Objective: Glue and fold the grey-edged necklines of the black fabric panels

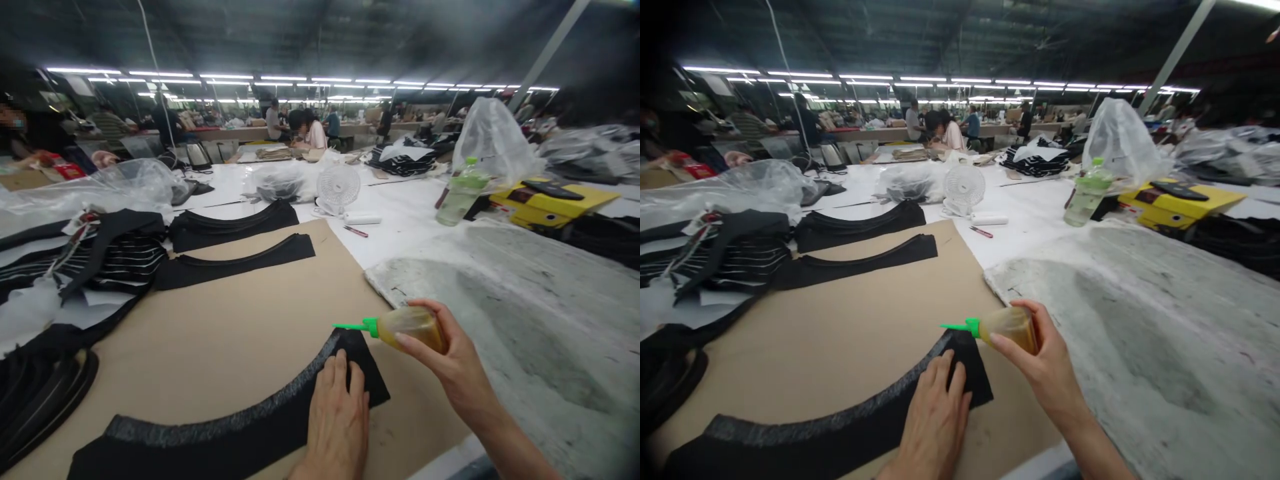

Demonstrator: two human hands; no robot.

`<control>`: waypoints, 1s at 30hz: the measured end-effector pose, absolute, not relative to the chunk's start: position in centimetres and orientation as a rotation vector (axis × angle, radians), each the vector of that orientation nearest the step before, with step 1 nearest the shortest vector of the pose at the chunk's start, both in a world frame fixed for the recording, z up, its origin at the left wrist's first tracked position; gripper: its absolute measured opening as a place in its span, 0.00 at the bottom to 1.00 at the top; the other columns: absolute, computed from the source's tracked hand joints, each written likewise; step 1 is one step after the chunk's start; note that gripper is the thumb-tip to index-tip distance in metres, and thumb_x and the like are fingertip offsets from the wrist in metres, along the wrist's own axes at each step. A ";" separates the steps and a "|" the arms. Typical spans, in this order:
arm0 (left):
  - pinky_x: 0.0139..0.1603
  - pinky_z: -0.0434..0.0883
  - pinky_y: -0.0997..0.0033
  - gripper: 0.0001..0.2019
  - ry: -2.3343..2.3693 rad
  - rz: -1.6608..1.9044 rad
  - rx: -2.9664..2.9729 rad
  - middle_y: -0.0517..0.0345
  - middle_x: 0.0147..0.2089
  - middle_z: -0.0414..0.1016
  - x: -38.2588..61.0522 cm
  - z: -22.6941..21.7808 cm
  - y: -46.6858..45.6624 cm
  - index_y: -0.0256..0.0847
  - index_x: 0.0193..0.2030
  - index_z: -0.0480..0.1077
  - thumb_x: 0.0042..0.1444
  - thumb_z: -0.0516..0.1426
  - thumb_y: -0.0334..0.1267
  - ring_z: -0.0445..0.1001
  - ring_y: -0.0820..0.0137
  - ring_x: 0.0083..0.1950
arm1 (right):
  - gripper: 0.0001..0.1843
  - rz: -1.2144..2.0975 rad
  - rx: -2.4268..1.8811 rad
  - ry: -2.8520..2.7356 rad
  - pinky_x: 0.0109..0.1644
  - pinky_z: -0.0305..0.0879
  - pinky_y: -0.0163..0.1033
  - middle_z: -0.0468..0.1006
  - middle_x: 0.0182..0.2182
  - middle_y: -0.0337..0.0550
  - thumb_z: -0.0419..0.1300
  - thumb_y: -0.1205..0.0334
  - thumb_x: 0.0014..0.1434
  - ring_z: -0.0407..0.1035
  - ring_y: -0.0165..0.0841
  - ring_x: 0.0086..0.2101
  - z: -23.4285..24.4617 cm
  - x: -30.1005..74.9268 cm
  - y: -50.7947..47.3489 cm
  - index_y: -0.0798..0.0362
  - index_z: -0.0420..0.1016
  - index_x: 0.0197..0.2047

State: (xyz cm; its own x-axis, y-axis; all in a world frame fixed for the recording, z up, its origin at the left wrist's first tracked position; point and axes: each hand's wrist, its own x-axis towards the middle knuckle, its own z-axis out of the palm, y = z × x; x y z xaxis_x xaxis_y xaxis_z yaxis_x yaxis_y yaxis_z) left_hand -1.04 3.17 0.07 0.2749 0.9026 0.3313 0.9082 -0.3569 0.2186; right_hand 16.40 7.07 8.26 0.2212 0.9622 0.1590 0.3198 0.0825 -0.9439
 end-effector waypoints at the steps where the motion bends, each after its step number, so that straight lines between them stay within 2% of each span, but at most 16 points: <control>1: 0.54 0.74 0.54 0.17 -1.778 -0.614 -2.515 0.47 0.61 0.69 -1.0 0.1 3.3 0.41 0.54 0.70 0.57 0.53 0.29 0.71 0.57 0.58 | 0.31 0.750 -1.476 -1.329 0.40 0.66 0.41 0.74 0.36 0.39 0.68 0.45 0.48 0.70 0.37 0.35 7.9 16.8 7.0 0.48 0.64 0.50; 10: 0.52 0.73 0.52 0.15 -1.777 -0.567 -2.586 0.48 0.64 0.65 -1.0 0.4 4.5 0.42 0.53 0.68 0.61 0.49 0.31 0.69 0.58 0.57 | 0.31 0.462 -1.551 -1.646 0.48 0.64 0.43 0.72 0.45 0.42 0.67 0.45 0.51 0.69 0.39 0.42 6.4 17.5 7.8 0.46 0.63 0.54; 15: 0.53 0.73 0.50 0.16 -1.777 -0.547 -2.622 0.48 0.64 0.65 -1.2 0.4 4.7 0.42 0.55 0.68 0.61 0.49 0.33 0.70 0.58 0.57 | 0.30 0.449 -1.570 -1.685 0.47 0.65 0.43 0.73 0.44 0.42 0.66 0.45 0.50 0.69 0.39 0.40 6.7 17.1 8.3 0.47 0.64 0.53; 21: 0.54 0.72 0.50 0.21 -1.757 -0.505 -2.609 0.47 0.66 0.63 -1.3 0.0 4.9 0.40 0.62 0.63 0.62 0.48 0.34 0.69 0.57 0.59 | 0.28 0.412 -1.561 -1.715 0.49 0.65 0.45 0.73 0.46 0.43 0.66 0.44 0.51 0.70 0.41 0.42 6.8 16.8 9.0 0.47 0.65 0.51; 30: 0.54 0.72 0.53 0.22 -1.760 -0.511 -2.594 0.51 0.66 0.63 -1.3 0.0 5.0 0.41 0.63 0.62 0.62 0.48 0.35 0.68 0.58 0.58 | 0.24 0.310 -1.432 -1.815 0.47 0.65 0.42 0.73 0.45 0.43 0.65 0.50 0.54 0.69 0.40 0.43 6.6 17.3 8.7 0.45 0.65 0.51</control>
